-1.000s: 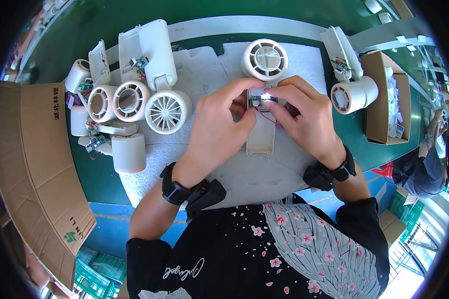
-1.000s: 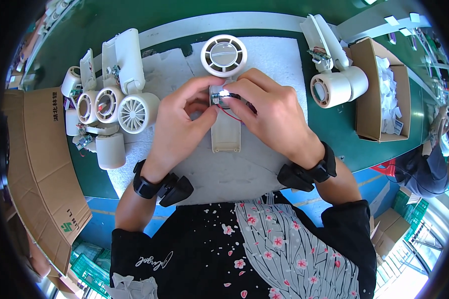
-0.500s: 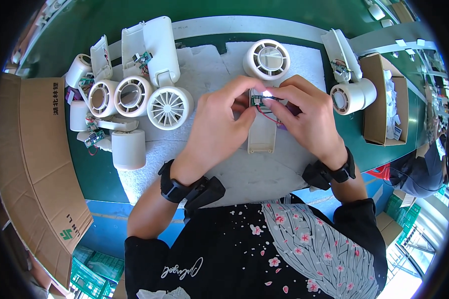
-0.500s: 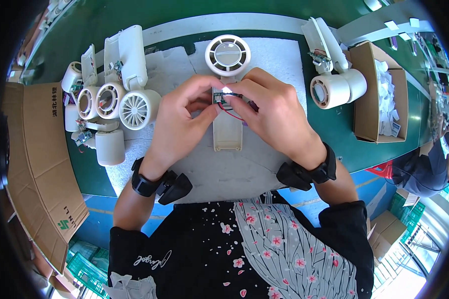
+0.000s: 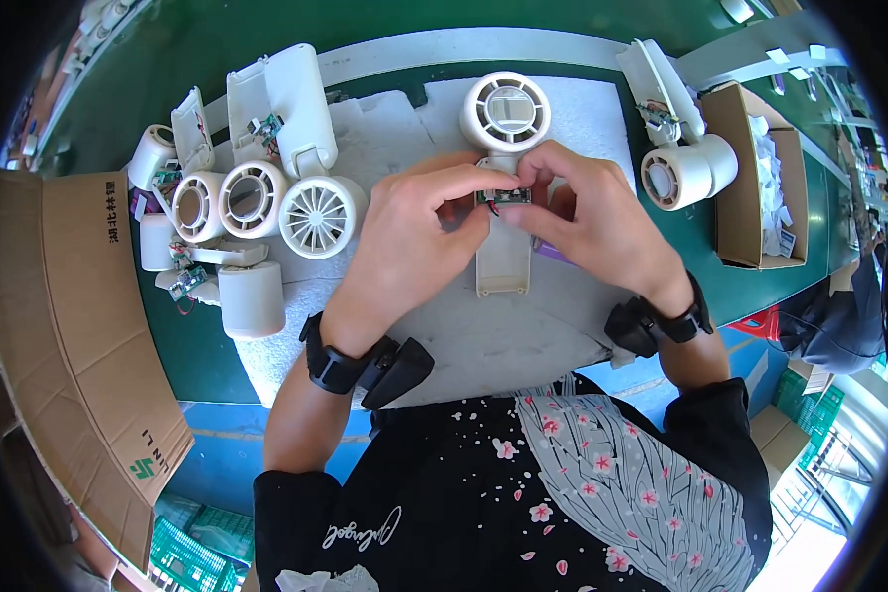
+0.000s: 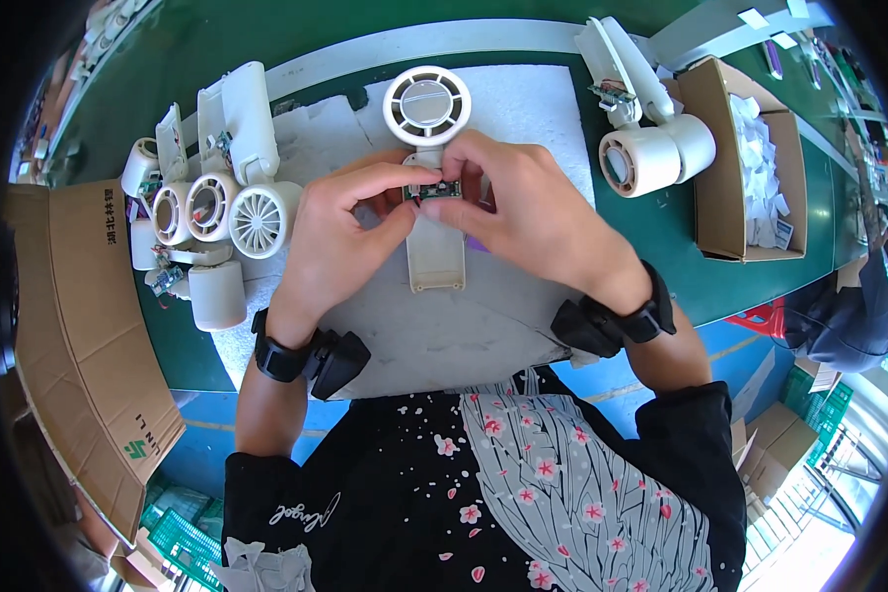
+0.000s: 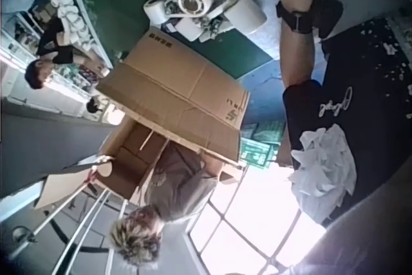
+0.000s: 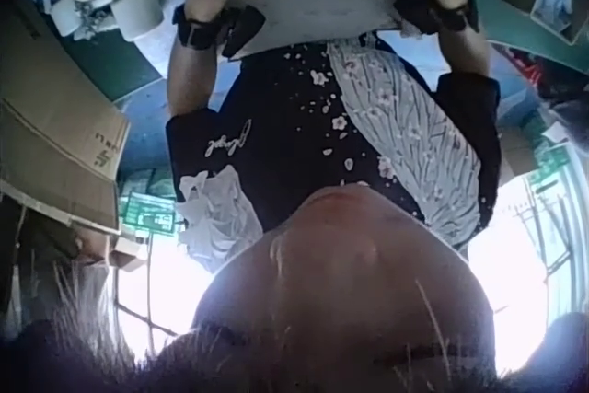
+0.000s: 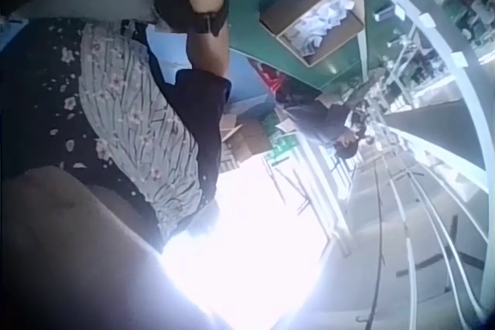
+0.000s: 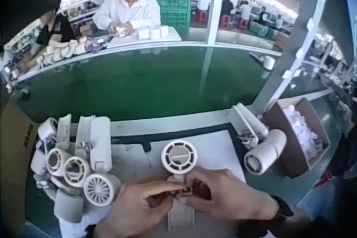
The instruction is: The person assembles a handheld fan by connecting a battery pack to a circuit board and fitting both components into the fan housing. After testing the connection, the person places the assembled fan on the table.
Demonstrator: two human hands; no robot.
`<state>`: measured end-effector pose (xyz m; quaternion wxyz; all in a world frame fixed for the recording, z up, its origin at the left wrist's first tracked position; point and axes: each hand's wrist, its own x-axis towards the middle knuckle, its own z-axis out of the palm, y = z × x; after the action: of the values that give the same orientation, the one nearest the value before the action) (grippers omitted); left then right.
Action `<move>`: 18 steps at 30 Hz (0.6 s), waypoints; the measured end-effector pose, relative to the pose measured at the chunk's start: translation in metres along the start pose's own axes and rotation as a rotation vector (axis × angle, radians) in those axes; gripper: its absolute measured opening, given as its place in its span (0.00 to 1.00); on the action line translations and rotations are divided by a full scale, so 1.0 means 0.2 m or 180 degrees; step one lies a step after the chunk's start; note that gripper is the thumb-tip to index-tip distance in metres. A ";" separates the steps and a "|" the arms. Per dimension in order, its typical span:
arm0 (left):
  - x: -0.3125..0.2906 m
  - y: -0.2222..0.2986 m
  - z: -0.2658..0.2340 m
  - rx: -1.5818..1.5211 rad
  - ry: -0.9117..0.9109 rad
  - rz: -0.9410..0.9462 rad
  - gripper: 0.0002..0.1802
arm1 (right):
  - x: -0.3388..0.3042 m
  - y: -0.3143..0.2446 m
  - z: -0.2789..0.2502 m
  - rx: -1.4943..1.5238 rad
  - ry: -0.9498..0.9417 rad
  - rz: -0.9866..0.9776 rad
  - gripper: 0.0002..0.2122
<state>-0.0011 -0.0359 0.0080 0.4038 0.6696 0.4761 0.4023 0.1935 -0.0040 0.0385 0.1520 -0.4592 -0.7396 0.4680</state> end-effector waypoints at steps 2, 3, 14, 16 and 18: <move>0.00 0.00 -0.01 0.0001 0.0002 -0.0072 0.15 | -0.02 -0.02 -0.05 0.0008 -0.0139 -0.0070 0.15; 0.00 0.00 -0.01 0.0005 0.0003 -0.0070 0.15 | -0.03 -0.02 -0.07 0.0015 -0.0286 -0.0145 0.16; 0.03 0.05 -0.06 -0.0291 -0.0168 -0.0307 0.18 | -0.11 -0.05 -0.18 -0.1205 -0.0008 -0.0635 0.18; 0.03 0.06 -0.05 -0.0232 -0.0172 -0.0250 0.18 | -0.14 -0.05 -0.17 -0.1778 0.0449 -0.1278 0.15; 0.02 0.07 -0.05 -0.0150 -0.0214 -0.0261 0.18 | -0.16 -0.06 -0.16 -0.1786 0.0570 -0.1273 0.13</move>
<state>-0.0044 -0.0330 0.0247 0.4514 0.6531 0.4797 0.3737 0.2260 -0.0150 0.0711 0.1728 -0.3684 -0.8983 0.1655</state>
